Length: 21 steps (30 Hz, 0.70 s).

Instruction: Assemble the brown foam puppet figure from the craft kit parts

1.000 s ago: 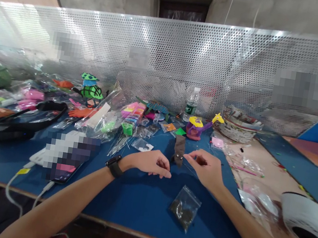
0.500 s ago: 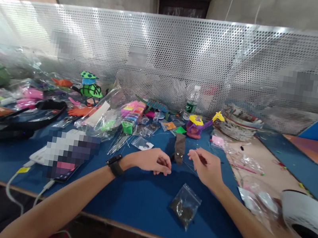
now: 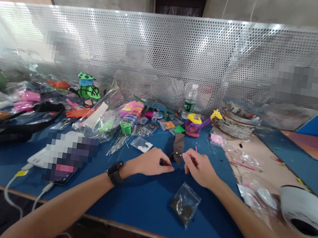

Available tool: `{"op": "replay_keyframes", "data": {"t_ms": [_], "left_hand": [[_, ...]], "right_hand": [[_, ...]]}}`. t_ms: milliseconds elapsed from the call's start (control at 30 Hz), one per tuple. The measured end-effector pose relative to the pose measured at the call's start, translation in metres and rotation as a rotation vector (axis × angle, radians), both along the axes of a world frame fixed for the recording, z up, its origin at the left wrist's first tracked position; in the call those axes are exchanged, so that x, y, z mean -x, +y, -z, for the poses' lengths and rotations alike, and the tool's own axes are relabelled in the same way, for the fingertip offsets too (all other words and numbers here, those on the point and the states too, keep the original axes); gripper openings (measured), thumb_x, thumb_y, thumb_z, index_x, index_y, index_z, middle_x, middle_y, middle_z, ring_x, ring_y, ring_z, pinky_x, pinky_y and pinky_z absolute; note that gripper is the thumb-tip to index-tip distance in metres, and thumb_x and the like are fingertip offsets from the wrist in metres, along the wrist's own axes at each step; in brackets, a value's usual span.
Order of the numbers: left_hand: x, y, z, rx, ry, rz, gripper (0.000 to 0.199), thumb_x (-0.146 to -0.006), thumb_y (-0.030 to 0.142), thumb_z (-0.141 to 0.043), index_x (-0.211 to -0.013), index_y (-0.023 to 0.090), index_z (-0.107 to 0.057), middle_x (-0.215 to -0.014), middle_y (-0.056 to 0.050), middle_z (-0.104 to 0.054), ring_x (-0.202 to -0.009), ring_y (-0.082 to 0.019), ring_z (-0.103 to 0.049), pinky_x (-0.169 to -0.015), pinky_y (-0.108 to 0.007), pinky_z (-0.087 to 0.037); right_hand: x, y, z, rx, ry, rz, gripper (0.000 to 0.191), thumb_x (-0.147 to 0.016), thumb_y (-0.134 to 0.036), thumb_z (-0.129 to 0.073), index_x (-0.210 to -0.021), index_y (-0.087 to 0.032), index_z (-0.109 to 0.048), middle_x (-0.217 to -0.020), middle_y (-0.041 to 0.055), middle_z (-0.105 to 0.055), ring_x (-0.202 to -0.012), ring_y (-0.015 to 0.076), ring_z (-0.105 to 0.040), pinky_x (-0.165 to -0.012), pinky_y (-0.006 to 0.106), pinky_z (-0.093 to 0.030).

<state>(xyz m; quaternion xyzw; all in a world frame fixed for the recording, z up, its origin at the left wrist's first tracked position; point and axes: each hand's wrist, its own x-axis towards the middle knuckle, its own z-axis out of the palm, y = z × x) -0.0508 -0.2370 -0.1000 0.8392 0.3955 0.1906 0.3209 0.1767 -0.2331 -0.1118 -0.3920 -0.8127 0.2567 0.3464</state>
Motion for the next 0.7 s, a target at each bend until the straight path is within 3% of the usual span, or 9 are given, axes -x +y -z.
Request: {"op": "replay_keyframes", "data": {"t_ms": [133,333,500,700], "left_hand": [[-0.012,-0.010,0.005,-0.083,-0.055,-0.118,0.031,-0.086,0.045,-0.066,-0.083,0.017,-0.079,-0.072,-0.001,-0.073,-0.061,-0.011,-0.054,-0.057,-0.023,-0.033],[-0.022,-0.017,0.010,-0.249,-0.016,-0.266,0.040,-0.088,0.044,-0.064,-0.060,0.015,-0.068,-0.055,0.002,-0.060,-0.052,-0.008,-0.040,-0.055,-0.027,-0.023],[-0.026,-0.020,0.010,-0.253,-0.004,-0.339,0.046,-0.089,0.047,-0.061,-0.055,0.016,-0.063,-0.053,0.001,-0.059,-0.051,-0.009,-0.041,-0.055,-0.029,-0.020],[-0.033,-0.017,0.019,-0.215,0.068,-0.371,0.038,-0.088,0.047,-0.064,-0.062,0.018,-0.069,-0.061,-0.002,-0.067,-0.054,-0.012,-0.049,-0.055,-0.029,-0.022]], "right_hand": [[0.001,-0.001,0.000,0.007,-0.064,-0.030,0.034,-0.103,-0.042,-0.040,-0.080,-0.023,-0.055,-0.064,-0.0022,-0.067,-0.050,0.0114,-0.058,-0.055,0.024,-0.043],[0.001,-0.004,-0.004,-0.063,-0.140,-0.040,0.031,-0.104,-0.039,-0.038,-0.086,-0.023,-0.059,-0.060,-0.0022,-0.062,-0.056,0.0141,-0.061,-0.058,0.025,-0.042],[0.001,-0.004,-0.005,-0.104,-0.168,-0.033,0.031,-0.104,-0.036,-0.035,-0.084,-0.023,-0.055,-0.067,-0.0011,-0.065,-0.060,0.0142,-0.062,-0.062,0.025,-0.042],[-0.001,0.000,0.001,-0.209,-0.283,0.015,0.029,-0.104,-0.034,-0.031,-0.088,-0.024,-0.053,-0.075,0.0014,-0.070,-0.065,0.0168,-0.066,-0.063,0.027,-0.041]]}}
